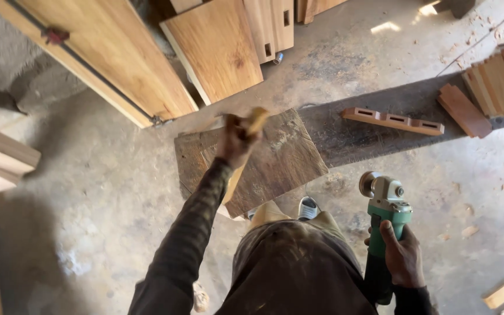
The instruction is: Use an angle grinder to sand and refine wood joint components.
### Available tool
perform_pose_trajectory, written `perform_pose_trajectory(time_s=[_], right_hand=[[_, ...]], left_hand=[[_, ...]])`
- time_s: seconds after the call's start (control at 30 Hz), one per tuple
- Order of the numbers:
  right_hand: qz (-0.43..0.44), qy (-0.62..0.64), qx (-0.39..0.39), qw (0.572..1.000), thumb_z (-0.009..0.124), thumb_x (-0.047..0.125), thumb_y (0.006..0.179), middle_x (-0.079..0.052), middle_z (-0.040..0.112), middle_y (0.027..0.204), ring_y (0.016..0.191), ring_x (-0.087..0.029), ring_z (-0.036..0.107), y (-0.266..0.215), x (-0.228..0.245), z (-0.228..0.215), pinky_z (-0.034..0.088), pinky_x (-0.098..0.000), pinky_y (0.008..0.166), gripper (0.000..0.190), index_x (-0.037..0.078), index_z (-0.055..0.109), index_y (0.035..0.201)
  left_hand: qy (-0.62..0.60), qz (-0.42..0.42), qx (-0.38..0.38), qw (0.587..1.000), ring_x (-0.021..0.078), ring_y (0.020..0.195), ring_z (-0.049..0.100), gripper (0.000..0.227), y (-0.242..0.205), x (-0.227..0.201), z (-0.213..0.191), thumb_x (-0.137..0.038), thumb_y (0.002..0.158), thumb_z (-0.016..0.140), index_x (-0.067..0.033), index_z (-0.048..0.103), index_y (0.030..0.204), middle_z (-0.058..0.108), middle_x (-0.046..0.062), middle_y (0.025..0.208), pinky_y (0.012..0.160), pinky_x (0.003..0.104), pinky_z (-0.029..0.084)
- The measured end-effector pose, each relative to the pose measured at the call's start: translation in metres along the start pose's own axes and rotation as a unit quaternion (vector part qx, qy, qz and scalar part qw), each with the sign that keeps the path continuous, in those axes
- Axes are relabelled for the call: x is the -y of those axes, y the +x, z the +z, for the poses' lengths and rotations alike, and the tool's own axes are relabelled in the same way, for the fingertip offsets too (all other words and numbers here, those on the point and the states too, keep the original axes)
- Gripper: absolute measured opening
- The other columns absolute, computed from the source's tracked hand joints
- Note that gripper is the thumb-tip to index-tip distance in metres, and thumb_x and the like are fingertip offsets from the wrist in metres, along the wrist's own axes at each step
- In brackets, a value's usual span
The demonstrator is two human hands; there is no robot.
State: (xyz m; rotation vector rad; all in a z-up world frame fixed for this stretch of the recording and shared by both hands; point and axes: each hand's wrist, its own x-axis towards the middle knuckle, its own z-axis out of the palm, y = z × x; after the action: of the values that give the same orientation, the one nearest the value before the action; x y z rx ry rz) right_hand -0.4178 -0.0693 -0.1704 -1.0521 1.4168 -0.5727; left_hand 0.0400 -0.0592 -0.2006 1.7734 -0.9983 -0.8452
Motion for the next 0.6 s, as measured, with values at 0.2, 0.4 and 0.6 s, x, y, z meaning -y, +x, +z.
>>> perform_pose_trajectory(time_s=[0.2, 0.4, 0.6], right_hand=[[-0.015, -0.037, 0.032, 0.999, 0.064, 0.042, 0.095, -0.014, 0.074, 0.091, 0.073, -0.022, 0.072, 0.0, 0.001, 0.028, 0.057, -0.0371, 0.064, 0.051, -0.002, 0.062, 0.12], [-0.012, -0.074, 0.108, 0.991, 0.066, 0.041, 0.094, -0.015, 0.075, 0.088, 0.074, -0.021, 0.073, -0.002, 0.015, 0.063, 0.059, -0.0373, 0.065, 0.05, -0.002, 0.062, 0.12], [-0.064, -0.168, 0.181, 0.967, 0.067, 0.052, 0.087, -0.012, 0.079, 0.091, 0.08, -0.019, 0.077, -0.008, 0.044, 0.104, 0.062, -0.0369, 0.07, 0.063, 0.001, 0.063, 0.125]], left_hand=[[-0.197, 0.077, -0.178, 0.961, 0.0208, 0.099, 0.06, 0.078, -0.051, -0.005, -0.038, -0.03, 0.091, 0.076, -0.0087, 0.026, 0.147, 0.045, 0.013, 0.126, 0.076, 0.03, 0.061], [-0.175, 0.122, -0.257, 0.943, 0.0209, 0.12, 0.054, 0.062, -0.096, 0.027, -0.031, -0.042, 0.11, 0.066, -0.0086, 0.03, 0.148, 0.047, 0.01, 0.129, 0.108, 0.033, 0.052], [0.001, 0.177, -0.208, 0.962, 0.0223, 0.116, 0.061, 0.057, -0.135, -0.03, -0.047, -0.045, 0.097, 0.073, -0.007, 0.05, 0.133, 0.052, 0.009, 0.127, 0.097, 0.038, 0.059]])
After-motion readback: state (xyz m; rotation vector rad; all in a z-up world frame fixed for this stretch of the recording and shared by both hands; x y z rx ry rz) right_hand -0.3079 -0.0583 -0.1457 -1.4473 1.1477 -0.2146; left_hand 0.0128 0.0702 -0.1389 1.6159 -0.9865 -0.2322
